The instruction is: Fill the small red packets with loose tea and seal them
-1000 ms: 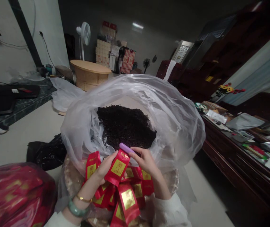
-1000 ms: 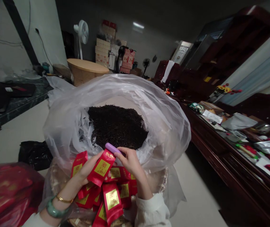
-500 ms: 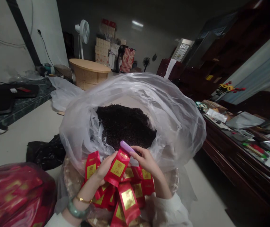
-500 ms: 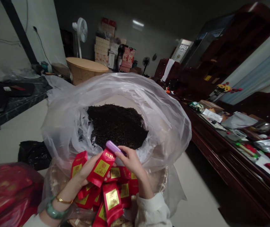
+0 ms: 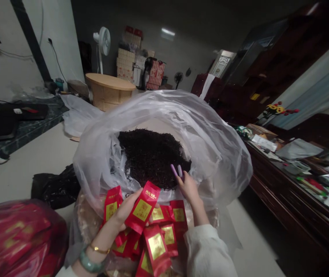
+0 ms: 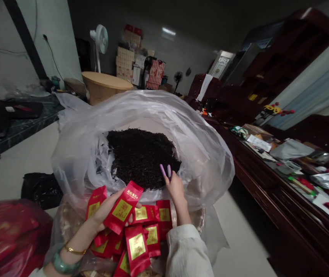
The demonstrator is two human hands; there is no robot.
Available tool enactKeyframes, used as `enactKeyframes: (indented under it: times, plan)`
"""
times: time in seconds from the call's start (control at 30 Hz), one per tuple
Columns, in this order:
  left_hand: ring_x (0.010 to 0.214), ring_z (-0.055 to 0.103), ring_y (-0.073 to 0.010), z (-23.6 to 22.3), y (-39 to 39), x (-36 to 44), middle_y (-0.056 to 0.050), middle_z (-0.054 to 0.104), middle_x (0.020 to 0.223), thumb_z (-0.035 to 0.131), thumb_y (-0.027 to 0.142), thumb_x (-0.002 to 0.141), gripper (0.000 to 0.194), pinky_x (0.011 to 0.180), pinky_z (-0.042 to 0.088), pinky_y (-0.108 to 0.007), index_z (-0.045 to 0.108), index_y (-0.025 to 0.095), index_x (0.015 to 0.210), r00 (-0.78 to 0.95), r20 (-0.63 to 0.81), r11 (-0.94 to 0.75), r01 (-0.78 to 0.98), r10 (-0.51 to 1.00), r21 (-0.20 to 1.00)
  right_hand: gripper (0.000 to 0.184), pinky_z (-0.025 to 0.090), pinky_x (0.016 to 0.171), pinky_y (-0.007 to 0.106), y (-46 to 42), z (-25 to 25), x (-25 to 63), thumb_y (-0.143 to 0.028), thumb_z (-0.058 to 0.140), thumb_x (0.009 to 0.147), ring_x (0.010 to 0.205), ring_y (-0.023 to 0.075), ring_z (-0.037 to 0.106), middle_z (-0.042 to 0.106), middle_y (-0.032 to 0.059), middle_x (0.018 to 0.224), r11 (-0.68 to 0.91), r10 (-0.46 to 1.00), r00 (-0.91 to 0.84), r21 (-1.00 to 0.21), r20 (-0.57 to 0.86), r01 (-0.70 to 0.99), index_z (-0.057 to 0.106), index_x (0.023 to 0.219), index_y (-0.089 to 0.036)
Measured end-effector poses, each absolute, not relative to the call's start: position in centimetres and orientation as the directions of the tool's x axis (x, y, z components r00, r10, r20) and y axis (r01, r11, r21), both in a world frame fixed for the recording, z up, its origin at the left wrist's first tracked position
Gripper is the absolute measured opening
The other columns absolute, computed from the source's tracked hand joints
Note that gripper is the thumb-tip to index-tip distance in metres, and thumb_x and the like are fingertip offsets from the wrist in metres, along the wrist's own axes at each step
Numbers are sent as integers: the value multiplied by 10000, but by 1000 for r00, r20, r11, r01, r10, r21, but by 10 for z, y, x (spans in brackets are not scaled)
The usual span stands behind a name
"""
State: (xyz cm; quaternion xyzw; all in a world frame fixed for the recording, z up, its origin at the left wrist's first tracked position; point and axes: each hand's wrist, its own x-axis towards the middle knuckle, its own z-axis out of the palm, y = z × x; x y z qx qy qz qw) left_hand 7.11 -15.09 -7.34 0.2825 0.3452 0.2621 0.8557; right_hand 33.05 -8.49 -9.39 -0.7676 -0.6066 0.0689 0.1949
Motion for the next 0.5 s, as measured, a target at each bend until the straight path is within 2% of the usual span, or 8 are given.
enactKeyframes:
  times: [0.07,0.13,0.23,0.33,0.43,0.5]
  plan:
    - [499,637,-181,-73,-151,71,-105,692,558,427,682,809,684,493,510,-252,715,65,872,617,-446,701,-255,648,666,396,443,769,362,-90,-87,320,-413,433,883,874,269,607,669,163,938,-86,947,202,-407,250,909,615,1070,-116]
    - [507,644,-184,-73,-151,71,-101,693,562,438,666,817,658,492,510,-254,711,71,885,620,-440,697,-256,650,670,385,436,824,377,-98,-75,302,-433,413,899,910,257,588,661,145,961,88,918,115,-478,379,874,639,1014,-143]
    - [508,649,-196,-73,-153,73,-93,691,553,474,643,817,608,493,508,-267,700,89,929,624,-432,693,-257,651,673,320,442,801,315,-112,-55,268,-394,413,929,862,193,597,674,82,907,363,911,-144,-584,387,726,657,945,-186]
    - [493,648,-215,-75,-154,73,-72,680,527,522,636,795,590,488,507,-292,679,104,997,604,-444,691,-263,662,673,270,431,692,258,-120,-44,241,-396,511,900,730,153,581,665,43,776,424,905,-290,-609,312,670,658,802,-191]
    - [498,655,-227,-76,-156,72,-72,677,521,541,636,783,620,512,516,-307,663,89,1046,598,-446,686,-255,666,682,325,380,588,221,-122,-45,230,-386,531,894,599,116,523,613,10,636,420,907,-329,-613,262,669,596,646,-186]
    - [489,654,-226,-76,-157,70,-77,684,533,533,632,789,631,516,517,-311,653,80,1070,601,-447,687,-249,662,683,336,352,560,213,-122,-47,229,-369,518,901,562,104,493,581,-3,607,432,902,-340,-605,267,669,554,622,-186]
